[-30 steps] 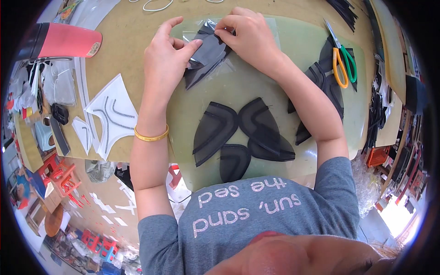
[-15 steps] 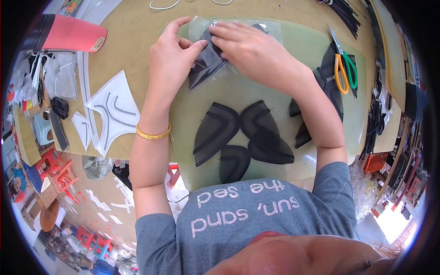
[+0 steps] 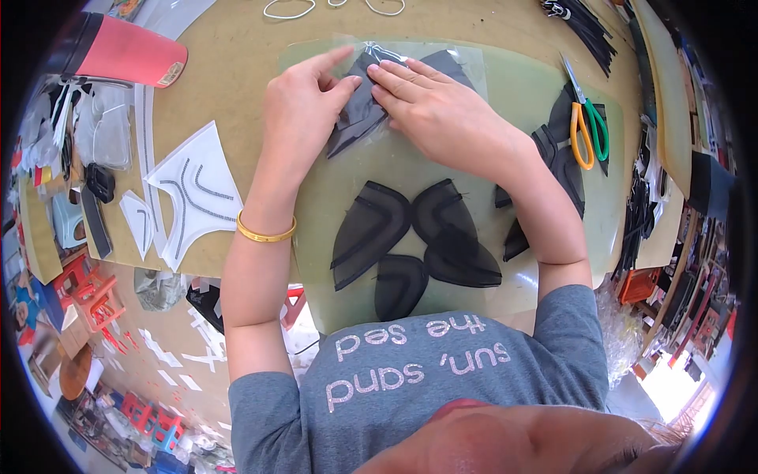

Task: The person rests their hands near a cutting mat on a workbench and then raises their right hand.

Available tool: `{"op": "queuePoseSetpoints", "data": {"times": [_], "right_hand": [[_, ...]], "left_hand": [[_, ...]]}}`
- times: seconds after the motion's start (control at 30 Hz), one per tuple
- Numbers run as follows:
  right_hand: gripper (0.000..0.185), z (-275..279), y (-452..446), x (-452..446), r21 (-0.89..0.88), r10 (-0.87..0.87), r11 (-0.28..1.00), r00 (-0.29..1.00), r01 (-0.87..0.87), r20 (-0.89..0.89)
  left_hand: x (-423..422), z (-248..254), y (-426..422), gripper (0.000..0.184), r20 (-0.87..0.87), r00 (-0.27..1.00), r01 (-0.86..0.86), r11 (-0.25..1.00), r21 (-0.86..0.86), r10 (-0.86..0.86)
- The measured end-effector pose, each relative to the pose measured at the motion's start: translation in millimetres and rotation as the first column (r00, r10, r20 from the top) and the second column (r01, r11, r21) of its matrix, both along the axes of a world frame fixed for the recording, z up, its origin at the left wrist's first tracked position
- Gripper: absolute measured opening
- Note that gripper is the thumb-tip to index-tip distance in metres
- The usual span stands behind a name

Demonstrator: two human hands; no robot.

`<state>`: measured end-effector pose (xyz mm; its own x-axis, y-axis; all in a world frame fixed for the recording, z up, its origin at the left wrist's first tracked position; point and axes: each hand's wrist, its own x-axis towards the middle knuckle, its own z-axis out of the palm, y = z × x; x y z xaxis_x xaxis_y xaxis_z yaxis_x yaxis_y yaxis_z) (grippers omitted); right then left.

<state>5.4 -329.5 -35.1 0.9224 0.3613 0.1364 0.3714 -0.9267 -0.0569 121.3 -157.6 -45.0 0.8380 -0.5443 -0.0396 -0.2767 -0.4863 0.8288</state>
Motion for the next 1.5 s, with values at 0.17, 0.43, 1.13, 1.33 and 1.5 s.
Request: {"op": "queuePoseSetpoints", "data": {"times": [0.17, 0.43, 1.13, 1.33, 1.5], "right_hand": [[0.043, 0, 0, -1, 0.021, -0.017, 1.0, 0.999, 0.018, -0.033], [0.042, -4, -1, 0, -0.054, -0.018, 0.998, 1.0, 0.017, -0.013], [0.042, 8, -14, 16, -0.009, -0.021, 1.0, 0.935, 0.019, -0.355], [0.038, 2, -44, -14, 0.659, -0.134, 0.72, 0.975, 0.219, -0.178], [0.037, 9, -31, -143, 0.315, -0.228, 0.926, 0.974, 0.21, 0.021]], "left_hand": [[0, -5, 6, 0.031, 0.328, 0.94, 0.031, 0.984, 0.174, -0.088], [12, 0, 32, 0.026, 0.613, 0.75, 0.23, 0.967, 0.11, -0.248], [56, -20, 15, 0.051, 0.387, 0.78, 0.439, 0.871, 0.222, -0.492], [30, -20, 26, 0.053, 0.314, 0.918, 0.283, 0.954, -0.098, -0.24], [-65, 10, 87, 0.045, 0.54, 0.78, 0.307, 0.946, 0.109, -0.315]]}}
